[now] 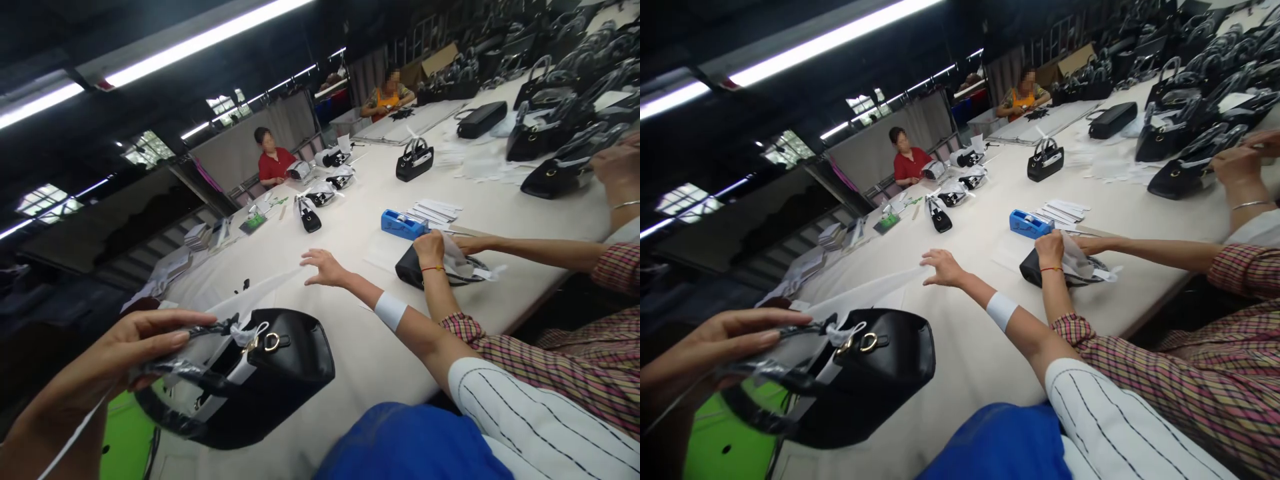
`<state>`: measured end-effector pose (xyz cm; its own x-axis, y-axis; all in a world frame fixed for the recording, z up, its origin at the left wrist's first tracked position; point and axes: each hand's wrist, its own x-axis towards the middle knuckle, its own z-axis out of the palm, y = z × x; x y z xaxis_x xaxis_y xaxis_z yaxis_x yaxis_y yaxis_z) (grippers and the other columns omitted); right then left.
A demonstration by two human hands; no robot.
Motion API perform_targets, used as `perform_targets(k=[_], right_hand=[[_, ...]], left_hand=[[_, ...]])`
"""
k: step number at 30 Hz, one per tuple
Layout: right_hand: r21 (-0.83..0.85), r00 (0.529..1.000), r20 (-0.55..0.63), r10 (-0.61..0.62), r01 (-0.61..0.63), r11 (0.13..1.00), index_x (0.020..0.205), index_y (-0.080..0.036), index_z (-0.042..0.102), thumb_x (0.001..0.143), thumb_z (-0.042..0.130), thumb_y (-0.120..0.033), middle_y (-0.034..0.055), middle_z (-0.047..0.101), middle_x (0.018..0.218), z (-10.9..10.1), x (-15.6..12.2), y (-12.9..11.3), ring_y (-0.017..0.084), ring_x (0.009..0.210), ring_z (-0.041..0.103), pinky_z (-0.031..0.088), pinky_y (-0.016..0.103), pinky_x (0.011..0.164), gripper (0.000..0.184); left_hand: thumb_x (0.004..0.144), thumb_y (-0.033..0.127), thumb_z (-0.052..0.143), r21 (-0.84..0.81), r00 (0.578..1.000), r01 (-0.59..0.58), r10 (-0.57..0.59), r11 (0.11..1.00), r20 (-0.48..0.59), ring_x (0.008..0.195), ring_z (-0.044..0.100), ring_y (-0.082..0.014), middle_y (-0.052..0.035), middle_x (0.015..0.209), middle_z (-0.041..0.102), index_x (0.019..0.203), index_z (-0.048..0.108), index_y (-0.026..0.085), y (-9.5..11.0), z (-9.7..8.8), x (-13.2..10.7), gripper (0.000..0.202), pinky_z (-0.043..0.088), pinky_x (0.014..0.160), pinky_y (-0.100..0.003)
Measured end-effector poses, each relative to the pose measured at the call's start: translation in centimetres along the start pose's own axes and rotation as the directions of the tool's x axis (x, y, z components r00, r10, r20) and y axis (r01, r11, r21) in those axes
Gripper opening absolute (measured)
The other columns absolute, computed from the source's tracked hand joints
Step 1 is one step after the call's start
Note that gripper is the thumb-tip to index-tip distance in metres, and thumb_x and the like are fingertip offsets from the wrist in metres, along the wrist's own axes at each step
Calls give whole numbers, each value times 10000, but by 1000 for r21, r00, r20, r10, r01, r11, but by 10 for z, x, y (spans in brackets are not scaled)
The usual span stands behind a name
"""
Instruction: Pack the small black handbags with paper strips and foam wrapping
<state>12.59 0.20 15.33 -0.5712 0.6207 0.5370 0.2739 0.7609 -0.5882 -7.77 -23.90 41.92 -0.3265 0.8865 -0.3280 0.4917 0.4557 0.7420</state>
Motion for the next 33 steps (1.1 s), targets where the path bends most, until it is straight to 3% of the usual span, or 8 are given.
perform_targets(k=[3,7,12,17,21,23,27,33], right_hand=[[195,996,93,7,-25,980,821,-200,673,756,711,-359,59,654,1078,11,-23,0,223,1064,556,391,358,943,176],[428,966,178,186,-247,870,864,-186,597,876,527,-373,2,615,776,28,-86,-14,130,706,537,411,245,668,200],[614,838,237,492,-521,592,834,-191,523,884,473,-454,-47,485,592,57,-161,-42,101,538,429,331,213,530,273],[697,673,387,631,-661,277,914,-193,536,755,620,-346,-32,589,669,88,-214,-40,124,600,545,407,225,569,236],[660,494,473,729,-747,79,830,-160,615,628,669,-232,-2,646,718,102,-242,-28,156,660,591,446,251,606,221],[639,426,451,784,-767,49,745,-150,620,643,653,-256,6,639,676,104,-250,-24,166,660,587,441,255,595,151],[632,372,436,819,-775,16,753,-152,627,674,641,-297,23,647,673,104,-258,-19,183,674,594,451,272,599,166],[585,322,388,863,-810,39,987,-158,602,701,611,-247,55,672,855,109,-271,-20,195,780,615,490,308,703,300]], left_hand=[[644,372,703,-10,993,38,-37,999,112,338,365,-26,60,482,543,1115,642,159,-3,5,14,521,210,355,-124],[672,355,671,-93,989,12,2,996,149,344,377,-23,69,502,552,1155,614,132,-23,10,40,535,231,360,-123],[661,324,692,-162,993,31,-12,986,117,373,366,-13,86,496,500,1170,608,137,-53,28,74,549,225,375,-120],[643,345,709,-83,985,-21,34,996,168,410,426,-46,47,554,558,1087,655,124,-73,93,105,499,307,390,-167],[691,338,626,99,976,-131,111,987,187,401,459,-77,20,562,617,1046,682,134,-96,157,124,413,352,401,-202],[728,311,571,217,963,-242,207,946,172,495,561,-118,-16,664,690,1007,702,152,-110,186,128,347,440,477,-231],[823,300,495,323,866,-499,452,804,213,894,667,-195,-65,1010,724,1049,688,195,-132,234,116,316,517,812,-316],[866,323,498,394,807,-590,535,705,251,1060,606,-212,-75,1170,636,1384,386,268,-146,263,66,533,481,923,-356]])
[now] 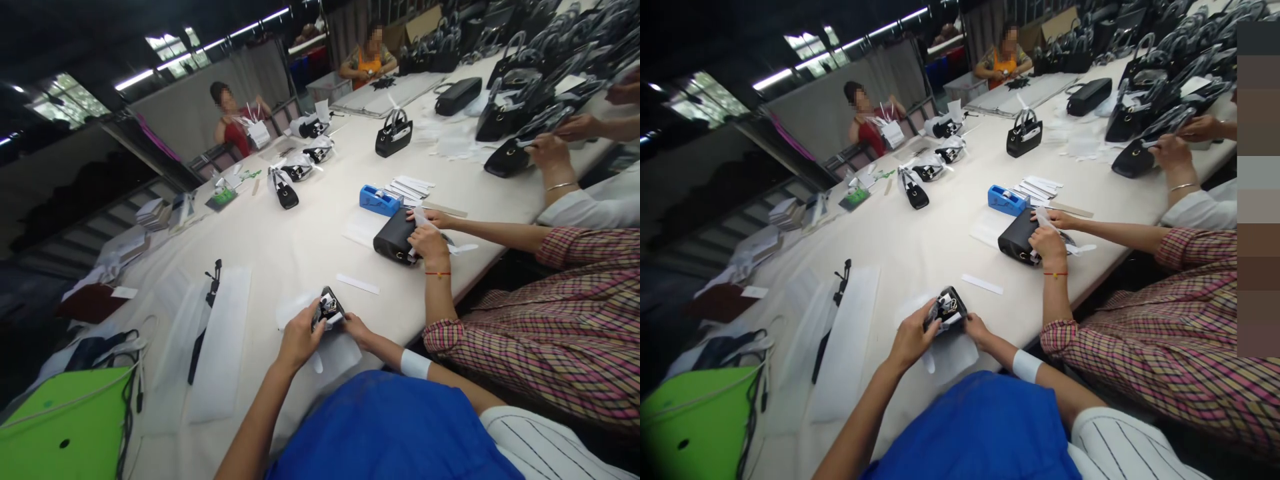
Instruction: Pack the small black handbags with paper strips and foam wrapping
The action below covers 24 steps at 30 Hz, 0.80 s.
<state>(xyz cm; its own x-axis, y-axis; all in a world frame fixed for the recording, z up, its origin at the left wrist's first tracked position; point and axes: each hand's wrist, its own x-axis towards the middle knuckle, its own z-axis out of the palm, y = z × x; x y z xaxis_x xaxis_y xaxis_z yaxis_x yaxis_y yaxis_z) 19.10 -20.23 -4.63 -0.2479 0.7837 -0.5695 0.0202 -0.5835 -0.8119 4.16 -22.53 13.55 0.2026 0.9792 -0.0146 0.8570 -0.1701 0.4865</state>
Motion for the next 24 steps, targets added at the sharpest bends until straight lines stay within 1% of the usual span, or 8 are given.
perform_targets(k=[3,6,8,11,14,18,21,24], right_hand=[[-231,988,-102,-118,92,969,1131,-170,557,718,560,-173,71,655,922,-8,-3,-3,210,852,613,485,360,800,413],[-390,909,-112,-402,332,859,1262,-204,503,739,468,-111,93,596,1115,-19,-11,-27,207,986,588,471,379,884,532],[-410,819,-35,-573,511,756,1299,-240,492,748,419,-86,81,538,1235,-22,-17,-53,192,1081,551,466,367,919,577],[-426,692,232,-684,704,568,1256,-276,562,721,432,-47,45,526,1288,-17,-22,-96,190,1187,486,407,369,1013,596],[-445,607,472,-639,790,422,1182,-266,636,698,470,-26,44,570,1255,-5,-18,-128,203,1176,495,387,371,1026,565],[-422,529,716,-456,848,321,1182,-257,648,666,540,-38,53,594,1238,3,-6,-149,233,1138,531,414,359,978,571],[-418,518,759,-393,852,315,1197,-275,640,714,528,-64,36,586,1267,1,0,-158,226,1148,536,397,347,992,539],[-380,512,773,-374,847,372,1190,-295,642,780,519,-123,6,588,1276,-3,2,-161,212,1153,542,393,329,996,461]], left_hand=[[830,277,560,28,994,-39,36,999,102,961,612,-198,-58,1088,605,1441,244,304,4,3,-25,688,509,850,-343],[807,154,542,43,981,-60,51,997,188,915,600,-179,-53,1098,546,1460,149,328,4,4,-46,782,516,800,-316],[789,63,475,60,980,-67,54,996,194,911,589,-171,-52,1088,528,1465,120,323,5,7,-55,806,511,798,-305],[747,-28,372,96,986,-96,81,991,145,934,568,-169,-54,1044,530,1469,120,296,7,15,-63,830,498,821,-305],[742,-37,355,162,993,-108,97,981,74,915,548,-184,-69,1014,545,1473,129,261,8,25,-68,821,496,814,-334],[755,-11,405,213,994,-101,106,972,-15,956,529,-211,-96,1057,560,1476,135,231,4,33,-75,807,485,846,-379],[790,14,416,222,982,-92,125,971,-140,1079,507,-236,-125,1154,537,1470,171,223,2,38,-80,752,458,926,-418],[832,53,416,241,954,-28,98,970,-284,1131,494,-254,-148,1200,520,1460,195,214,3,44,-85,684,446,959,-450]])
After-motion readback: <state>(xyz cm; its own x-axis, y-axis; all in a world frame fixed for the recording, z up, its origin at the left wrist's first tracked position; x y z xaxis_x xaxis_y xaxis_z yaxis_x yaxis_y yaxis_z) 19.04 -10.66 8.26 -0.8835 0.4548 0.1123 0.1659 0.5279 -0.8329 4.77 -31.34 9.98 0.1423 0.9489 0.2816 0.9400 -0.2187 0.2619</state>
